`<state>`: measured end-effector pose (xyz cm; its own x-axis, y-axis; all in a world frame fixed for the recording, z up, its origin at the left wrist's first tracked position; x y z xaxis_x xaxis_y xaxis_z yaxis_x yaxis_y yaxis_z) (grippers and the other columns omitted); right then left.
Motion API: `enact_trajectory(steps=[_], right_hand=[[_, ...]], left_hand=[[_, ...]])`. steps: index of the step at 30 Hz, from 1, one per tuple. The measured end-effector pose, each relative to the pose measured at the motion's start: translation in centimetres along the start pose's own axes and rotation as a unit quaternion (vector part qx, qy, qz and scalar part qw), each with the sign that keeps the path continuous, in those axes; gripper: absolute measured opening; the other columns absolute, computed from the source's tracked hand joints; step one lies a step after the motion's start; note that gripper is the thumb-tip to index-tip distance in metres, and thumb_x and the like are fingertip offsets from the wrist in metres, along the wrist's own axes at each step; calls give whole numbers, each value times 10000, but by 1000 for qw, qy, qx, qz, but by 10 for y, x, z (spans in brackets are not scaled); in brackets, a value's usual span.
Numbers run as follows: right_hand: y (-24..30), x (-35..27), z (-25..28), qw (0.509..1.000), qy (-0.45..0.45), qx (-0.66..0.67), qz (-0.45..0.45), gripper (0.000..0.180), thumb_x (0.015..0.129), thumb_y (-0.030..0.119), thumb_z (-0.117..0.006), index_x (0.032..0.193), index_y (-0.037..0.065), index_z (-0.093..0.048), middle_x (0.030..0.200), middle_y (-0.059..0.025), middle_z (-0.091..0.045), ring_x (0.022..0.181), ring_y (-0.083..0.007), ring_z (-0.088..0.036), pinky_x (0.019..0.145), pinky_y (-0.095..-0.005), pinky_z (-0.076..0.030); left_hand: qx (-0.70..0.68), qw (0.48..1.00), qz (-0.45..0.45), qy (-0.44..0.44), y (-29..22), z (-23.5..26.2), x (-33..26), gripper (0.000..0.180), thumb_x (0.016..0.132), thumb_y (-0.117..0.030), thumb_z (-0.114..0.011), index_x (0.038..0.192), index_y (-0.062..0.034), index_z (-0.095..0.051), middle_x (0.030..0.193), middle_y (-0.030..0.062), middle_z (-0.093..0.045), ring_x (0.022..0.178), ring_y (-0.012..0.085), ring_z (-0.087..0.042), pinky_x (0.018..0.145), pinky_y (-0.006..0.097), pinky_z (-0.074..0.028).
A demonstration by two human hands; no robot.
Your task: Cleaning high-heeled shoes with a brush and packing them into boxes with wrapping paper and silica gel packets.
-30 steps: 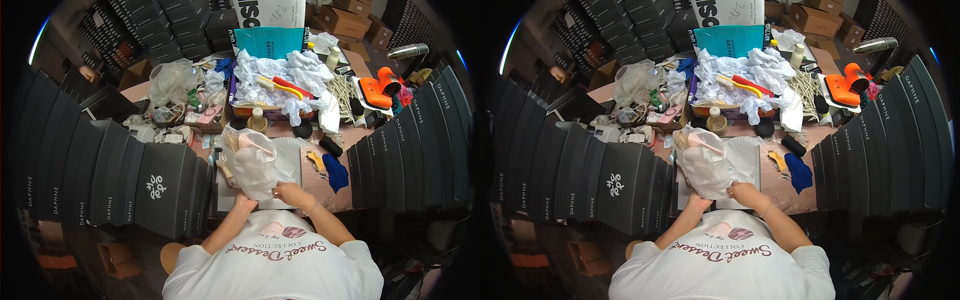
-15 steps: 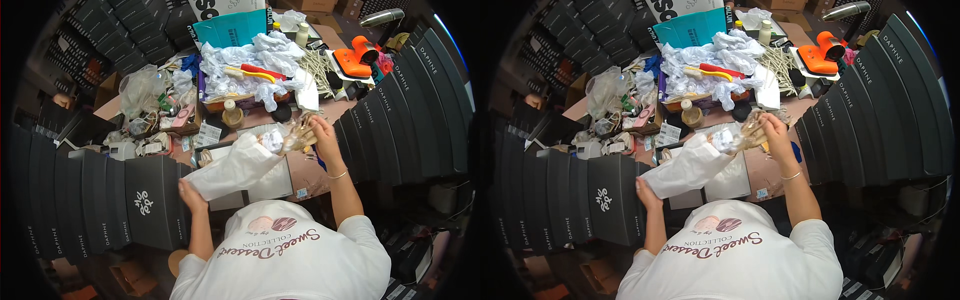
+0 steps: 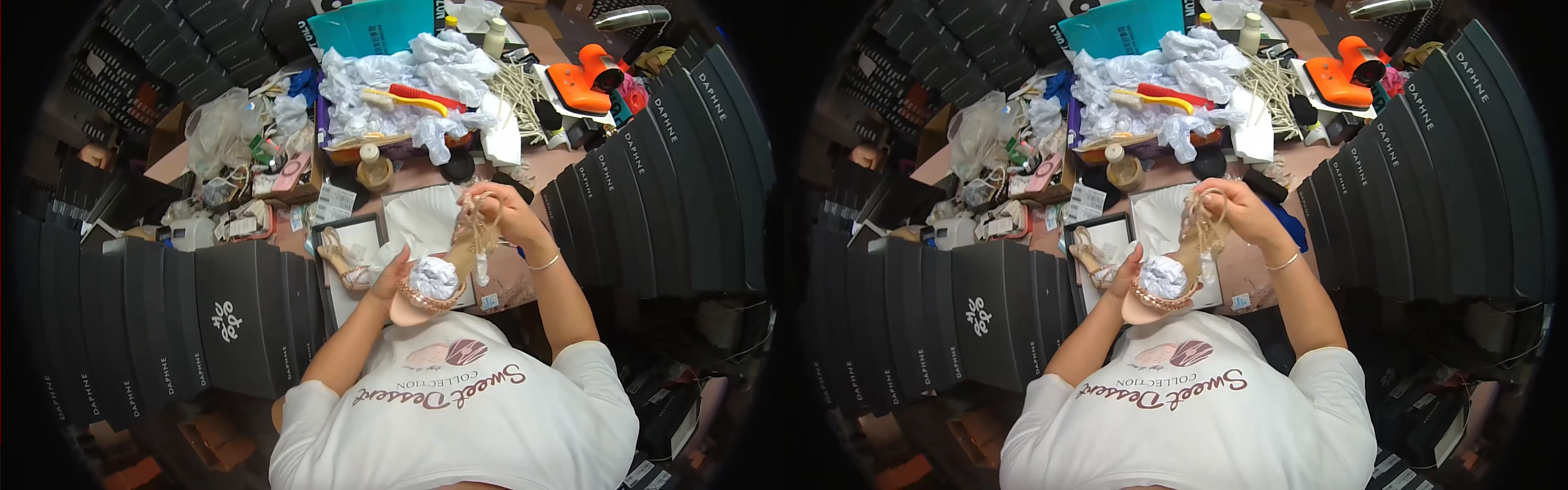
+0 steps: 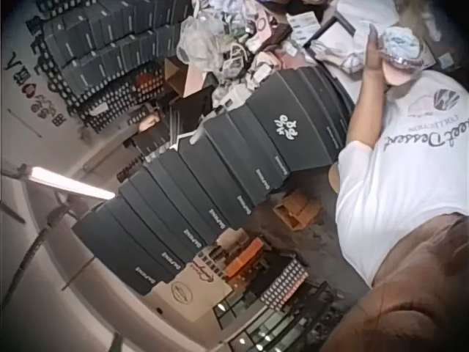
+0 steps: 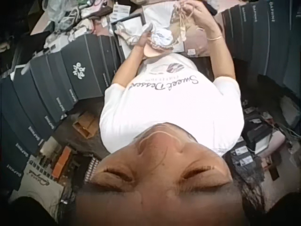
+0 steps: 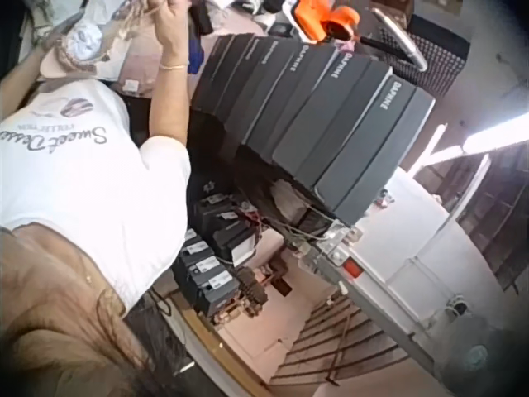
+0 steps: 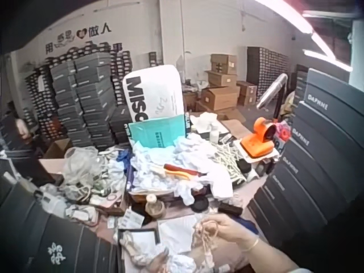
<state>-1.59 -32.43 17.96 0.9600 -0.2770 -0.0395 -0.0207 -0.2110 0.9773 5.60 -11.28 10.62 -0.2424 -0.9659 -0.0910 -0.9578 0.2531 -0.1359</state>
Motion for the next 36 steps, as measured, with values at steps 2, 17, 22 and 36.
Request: enact_trajectory(steps=[2,17,22,36], right_hand=[[-1,10,-28,980,-67,-175,71,187,921,158,-564,969,-16,-613,769,-9,-580,662,-83,-495,600,-249,-433],[-48,-37,-83,958,-90,-270,-29,355,757,184,-660,1017,-23,-535,709,-100,-580,618,-152,-565,573,-294,-467],[-53,-60,-115,964,-69,-255,32,354,782,125,-647,1091,-4,-532,970,-117,-591,814,-129,-566,696,-274,-475],[-10,-34,-113,840,29,-499,212,392,760,23,-581,1150,55,-561,941,-146,-570,885,-323,-565,773,-390,-461]], left_hand=[[8,997,-8,76,5,-14,0,830,826,-499,-610,1406,-15,-266,1237,189,-512,1119,298,-557,940,416,-485],[208,892,-328,-230,-1,7,-31,555,966,-251,-507,1417,-23,-277,1342,107,-454,1202,184,-467,1013,318,-382],[-19,957,-221,-187,29,14,-24,535,921,-467,-502,1285,-82,-429,1134,104,-558,1040,211,-576,876,360,-504],[-3,966,-165,-198,35,5,-30,603,927,-550,-419,1312,-86,-408,1181,119,-554,1043,249,-600,869,409,-529]])
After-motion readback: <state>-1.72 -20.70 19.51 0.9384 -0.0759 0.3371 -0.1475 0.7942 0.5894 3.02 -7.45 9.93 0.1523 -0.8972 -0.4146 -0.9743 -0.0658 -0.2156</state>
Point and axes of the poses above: each hand's wrist, its own x-axis towards the middle knuckle, its own z-axis out of the back of the hand, y = z × x, the point moved 3 cm from there along x, towards the middle knuckle
